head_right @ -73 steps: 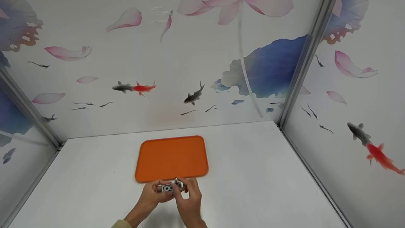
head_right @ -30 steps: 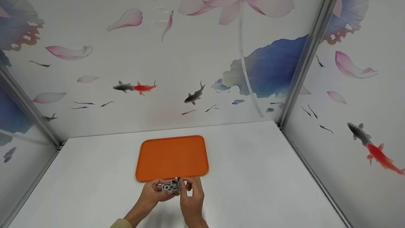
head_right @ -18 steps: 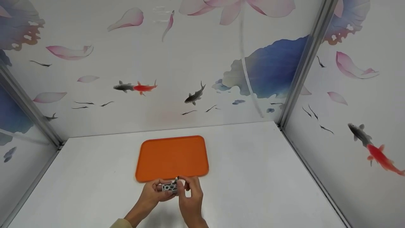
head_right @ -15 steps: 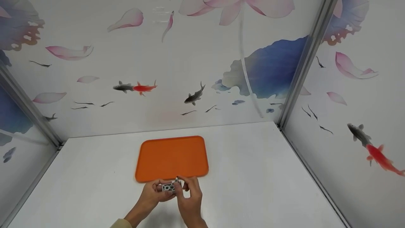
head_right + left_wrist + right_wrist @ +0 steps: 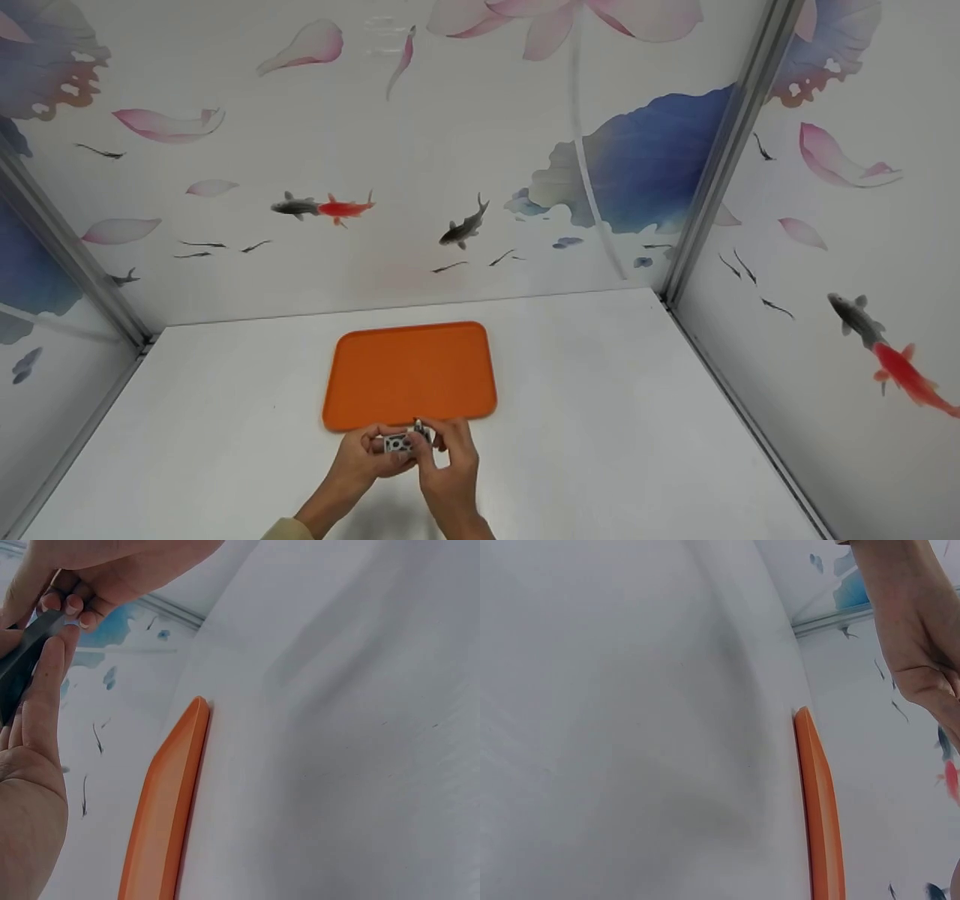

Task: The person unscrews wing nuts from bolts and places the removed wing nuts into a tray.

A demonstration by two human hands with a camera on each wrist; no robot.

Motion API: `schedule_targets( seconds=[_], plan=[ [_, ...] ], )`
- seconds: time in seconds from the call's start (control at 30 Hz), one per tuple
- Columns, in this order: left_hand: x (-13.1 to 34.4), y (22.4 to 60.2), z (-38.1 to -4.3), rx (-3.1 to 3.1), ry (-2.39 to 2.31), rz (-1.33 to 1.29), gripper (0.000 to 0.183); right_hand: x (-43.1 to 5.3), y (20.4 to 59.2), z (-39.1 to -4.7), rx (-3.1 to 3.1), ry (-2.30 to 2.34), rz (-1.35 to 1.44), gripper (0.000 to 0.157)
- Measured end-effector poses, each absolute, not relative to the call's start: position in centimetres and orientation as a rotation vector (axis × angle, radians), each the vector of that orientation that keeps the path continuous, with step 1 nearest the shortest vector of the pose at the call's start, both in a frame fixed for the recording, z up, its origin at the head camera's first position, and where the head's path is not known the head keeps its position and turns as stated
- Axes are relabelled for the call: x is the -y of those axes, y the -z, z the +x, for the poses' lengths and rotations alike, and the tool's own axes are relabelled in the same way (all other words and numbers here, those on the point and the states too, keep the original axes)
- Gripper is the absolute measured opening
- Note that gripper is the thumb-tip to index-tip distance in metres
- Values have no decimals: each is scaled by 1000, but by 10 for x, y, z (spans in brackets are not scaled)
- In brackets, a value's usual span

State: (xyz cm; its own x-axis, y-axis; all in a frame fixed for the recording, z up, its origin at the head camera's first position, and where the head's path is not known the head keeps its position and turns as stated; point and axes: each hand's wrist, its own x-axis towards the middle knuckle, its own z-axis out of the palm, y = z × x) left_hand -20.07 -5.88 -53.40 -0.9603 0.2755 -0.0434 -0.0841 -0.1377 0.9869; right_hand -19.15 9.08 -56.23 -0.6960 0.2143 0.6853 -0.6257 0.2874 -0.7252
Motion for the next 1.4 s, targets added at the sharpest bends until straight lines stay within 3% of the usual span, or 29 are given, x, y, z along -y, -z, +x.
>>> schedule_targets(
  seconds=[0.67,1.03,1.4],
  plan=[
    [58,538,-200,-1886,-2184,209,44,-93,557,-190,1815,-1504,310,24],
    [59,538,-200,-1874,-2199,240,42,-90,526,-178,1773,-1445,348,20],
    [59,535,-199,-1872,-2195,227,43,-94,555,-189,1818,-1520,335,24]
  ],
)
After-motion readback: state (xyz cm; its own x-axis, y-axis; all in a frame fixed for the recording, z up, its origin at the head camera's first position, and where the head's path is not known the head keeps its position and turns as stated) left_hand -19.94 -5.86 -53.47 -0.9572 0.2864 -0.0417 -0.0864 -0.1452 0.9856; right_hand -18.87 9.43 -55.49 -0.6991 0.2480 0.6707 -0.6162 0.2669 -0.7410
